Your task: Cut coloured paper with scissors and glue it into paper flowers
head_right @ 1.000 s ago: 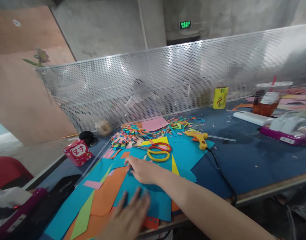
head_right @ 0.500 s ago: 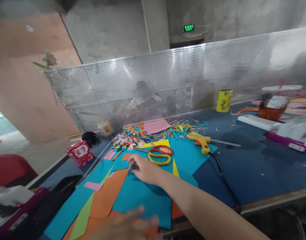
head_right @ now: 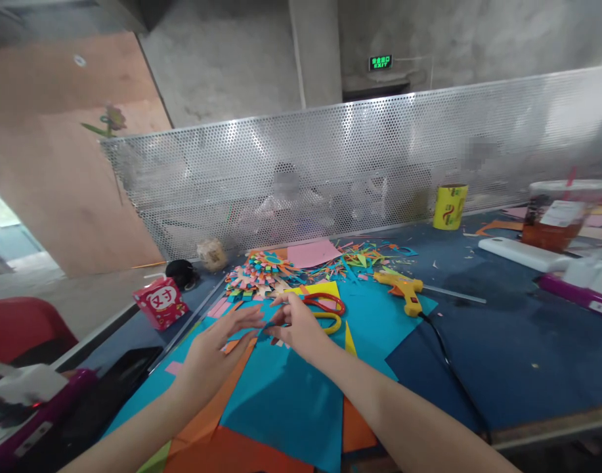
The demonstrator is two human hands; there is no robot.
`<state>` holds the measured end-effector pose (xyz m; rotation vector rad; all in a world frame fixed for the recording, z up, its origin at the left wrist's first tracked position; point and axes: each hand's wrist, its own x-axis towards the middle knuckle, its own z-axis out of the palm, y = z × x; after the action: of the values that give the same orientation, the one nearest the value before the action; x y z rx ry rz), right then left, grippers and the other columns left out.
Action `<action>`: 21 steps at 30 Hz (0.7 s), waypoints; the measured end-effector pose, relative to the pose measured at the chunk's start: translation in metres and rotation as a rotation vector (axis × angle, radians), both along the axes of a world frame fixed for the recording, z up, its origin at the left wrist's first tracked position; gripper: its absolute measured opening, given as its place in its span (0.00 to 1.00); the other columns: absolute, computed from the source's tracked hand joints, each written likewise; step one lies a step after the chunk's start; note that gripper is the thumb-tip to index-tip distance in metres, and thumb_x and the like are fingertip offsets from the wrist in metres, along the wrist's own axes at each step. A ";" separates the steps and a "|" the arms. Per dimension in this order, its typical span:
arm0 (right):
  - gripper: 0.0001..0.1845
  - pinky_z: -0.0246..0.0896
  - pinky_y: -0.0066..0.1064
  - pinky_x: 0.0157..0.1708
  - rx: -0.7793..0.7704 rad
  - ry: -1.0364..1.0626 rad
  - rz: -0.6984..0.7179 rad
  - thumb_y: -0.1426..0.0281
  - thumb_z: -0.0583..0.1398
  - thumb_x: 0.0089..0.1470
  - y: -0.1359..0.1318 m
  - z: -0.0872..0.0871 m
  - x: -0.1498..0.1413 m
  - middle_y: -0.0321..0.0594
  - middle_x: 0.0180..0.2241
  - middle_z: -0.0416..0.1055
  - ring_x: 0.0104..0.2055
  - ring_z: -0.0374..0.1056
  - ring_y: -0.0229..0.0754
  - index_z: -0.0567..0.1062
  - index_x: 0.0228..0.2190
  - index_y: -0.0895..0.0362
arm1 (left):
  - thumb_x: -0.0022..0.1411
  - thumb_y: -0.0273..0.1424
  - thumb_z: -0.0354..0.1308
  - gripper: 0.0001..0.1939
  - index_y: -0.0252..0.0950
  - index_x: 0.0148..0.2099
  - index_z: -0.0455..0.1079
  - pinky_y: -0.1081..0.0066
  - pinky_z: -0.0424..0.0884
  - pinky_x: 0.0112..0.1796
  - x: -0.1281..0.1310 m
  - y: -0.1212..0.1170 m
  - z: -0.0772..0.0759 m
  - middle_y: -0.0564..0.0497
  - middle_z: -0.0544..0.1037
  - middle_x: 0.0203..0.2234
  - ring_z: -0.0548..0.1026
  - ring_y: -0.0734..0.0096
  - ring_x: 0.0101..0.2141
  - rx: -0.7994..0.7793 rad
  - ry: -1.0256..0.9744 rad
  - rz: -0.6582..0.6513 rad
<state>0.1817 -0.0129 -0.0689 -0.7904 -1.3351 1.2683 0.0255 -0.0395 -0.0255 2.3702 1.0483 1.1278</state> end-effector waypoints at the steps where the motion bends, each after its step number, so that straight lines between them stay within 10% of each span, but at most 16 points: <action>1: 0.25 0.60 0.25 0.17 -0.007 -0.005 -0.022 0.69 0.66 0.31 0.001 0.001 0.001 0.23 0.18 0.62 0.17 0.64 0.32 0.57 0.30 0.54 | 0.56 0.26 0.49 0.13 0.37 0.45 0.63 0.67 0.71 0.39 0.002 0.000 0.002 0.49 0.76 0.35 0.74 0.69 0.38 -0.079 -0.077 -0.036; 5: 0.25 0.60 0.25 0.16 -0.036 -0.035 -0.134 0.71 0.65 0.31 0.003 0.007 0.007 0.21 0.16 0.61 0.16 0.64 0.33 0.56 0.30 0.54 | 0.54 0.28 0.52 0.17 0.36 0.48 0.60 0.67 0.72 0.37 0.007 0.002 0.005 0.48 0.76 0.33 0.76 0.69 0.34 -0.136 -0.250 -0.012; 13: 0.22 0.62 0.26 0.11 -0.137 -0.146 -0.217 0.70 0.62 0.34 0.001 0.003 0.009 0.25 0.22 0.60 0.22 0.67 0.38 0.56 0.31 0.53 | 0.53 0.43 0.52 0.27 0.35 0.52 0.60 0.54 0.63 0.46 -0.007 0.011 -0.025 0.42 0.70 0.47 0.66 0.55 0.48 0.192 0.448 0.191; 21: 0.26 0.60 0.24 0.14 -0.097 -0.130 -0.104 0.69 0.65 0.33 -0.002 -0.002 0.008 0.23 0.18 0.62 0.17 0.66 0.35 0.57 0.34 0.54 | 0.54 0.37 0.53 0.20 0.37 0.49 0.63 0.62 0.67 0.41 0.001 0.012 -0.026 0.47 0.74 0.41 0.70 0.62 0.42 0.203 0.387 0.153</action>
<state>0.1894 -0.0150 -0.0708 -1.0125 -1.3254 1.2229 0.0262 -0.0277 -0.0518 2.7869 1.3127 0.8765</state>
